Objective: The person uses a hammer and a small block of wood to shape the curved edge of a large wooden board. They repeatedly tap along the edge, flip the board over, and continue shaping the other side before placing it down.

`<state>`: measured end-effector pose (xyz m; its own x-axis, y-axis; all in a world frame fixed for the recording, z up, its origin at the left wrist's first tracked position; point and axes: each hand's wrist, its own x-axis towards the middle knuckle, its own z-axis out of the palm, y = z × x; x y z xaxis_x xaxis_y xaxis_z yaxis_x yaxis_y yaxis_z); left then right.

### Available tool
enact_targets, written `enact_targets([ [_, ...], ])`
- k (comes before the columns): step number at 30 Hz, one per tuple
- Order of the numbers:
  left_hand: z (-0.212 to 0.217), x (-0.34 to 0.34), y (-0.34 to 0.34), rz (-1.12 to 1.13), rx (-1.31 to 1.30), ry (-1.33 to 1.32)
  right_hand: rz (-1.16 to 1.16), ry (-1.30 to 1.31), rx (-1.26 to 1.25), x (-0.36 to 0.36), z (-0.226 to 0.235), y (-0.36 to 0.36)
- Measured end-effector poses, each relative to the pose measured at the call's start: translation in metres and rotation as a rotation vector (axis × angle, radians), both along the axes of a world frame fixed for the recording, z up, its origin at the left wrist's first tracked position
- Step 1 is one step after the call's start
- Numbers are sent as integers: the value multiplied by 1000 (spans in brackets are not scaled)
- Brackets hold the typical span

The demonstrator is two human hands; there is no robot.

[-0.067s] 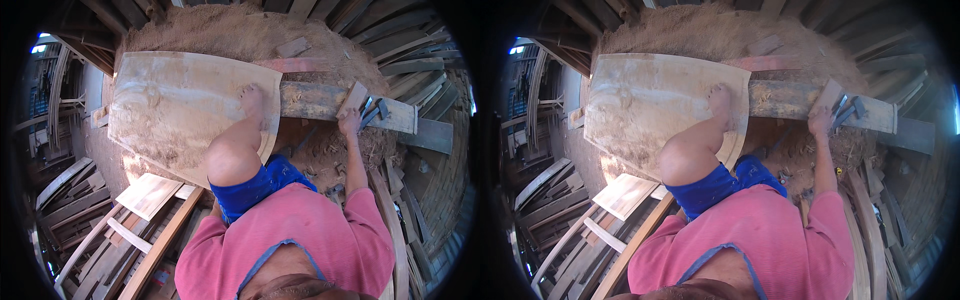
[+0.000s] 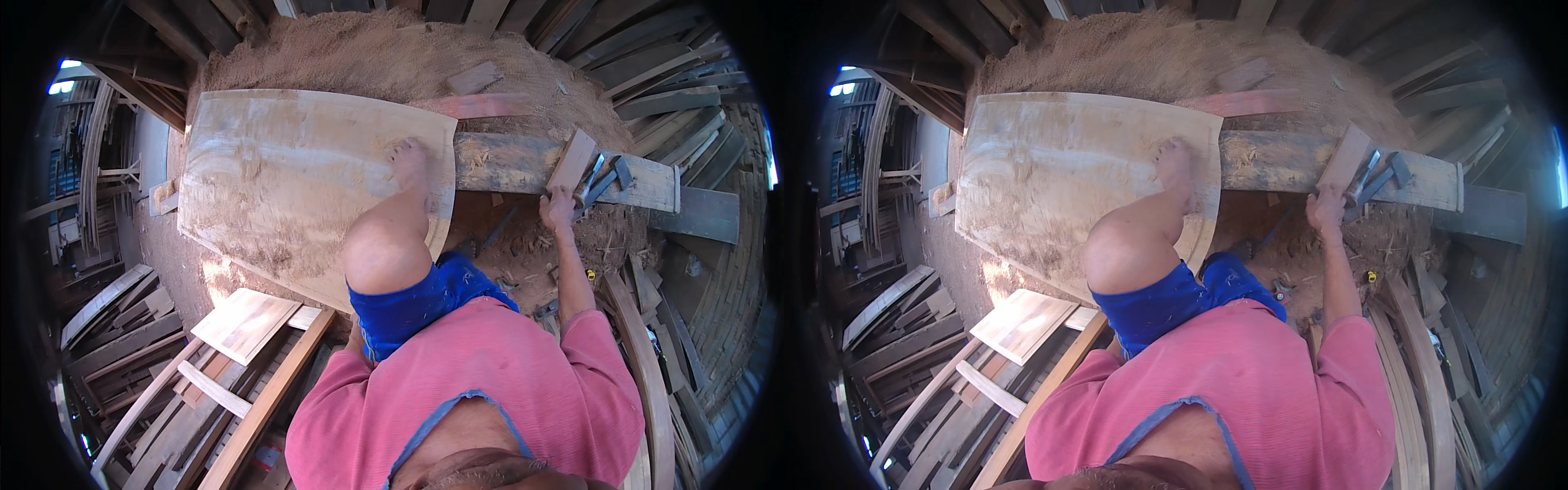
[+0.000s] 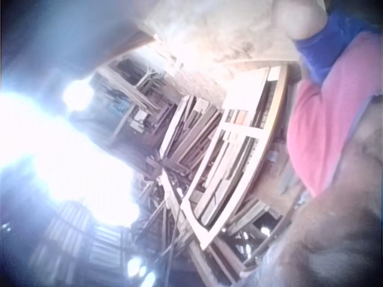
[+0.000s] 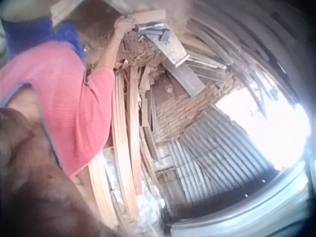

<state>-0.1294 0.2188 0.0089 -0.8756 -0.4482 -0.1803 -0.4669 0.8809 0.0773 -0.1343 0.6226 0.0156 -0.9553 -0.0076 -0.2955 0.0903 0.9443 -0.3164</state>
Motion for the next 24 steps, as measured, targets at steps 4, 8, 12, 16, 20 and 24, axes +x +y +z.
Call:
enact_targets([
  [4,14,33,15,-48,211,64,65,-178,-338,97,-50,20],
  [8,4,142,-14,89,462,110,-41,-450,-408,183,-44,25],
  [12,-20,252,-27,358,757,56,-134,-523,-424,234,-48,62],
  [16,-45,375,-49,851,1070,61,-257,-295,-450,251,-89,96],
  [20,-52,444,-57,1252,1214,105,-449,-221,-516,249,-99,118],
  [24,-68,480,-54,1515,1258,156,-432,-128,-479,204,-73,102],
])
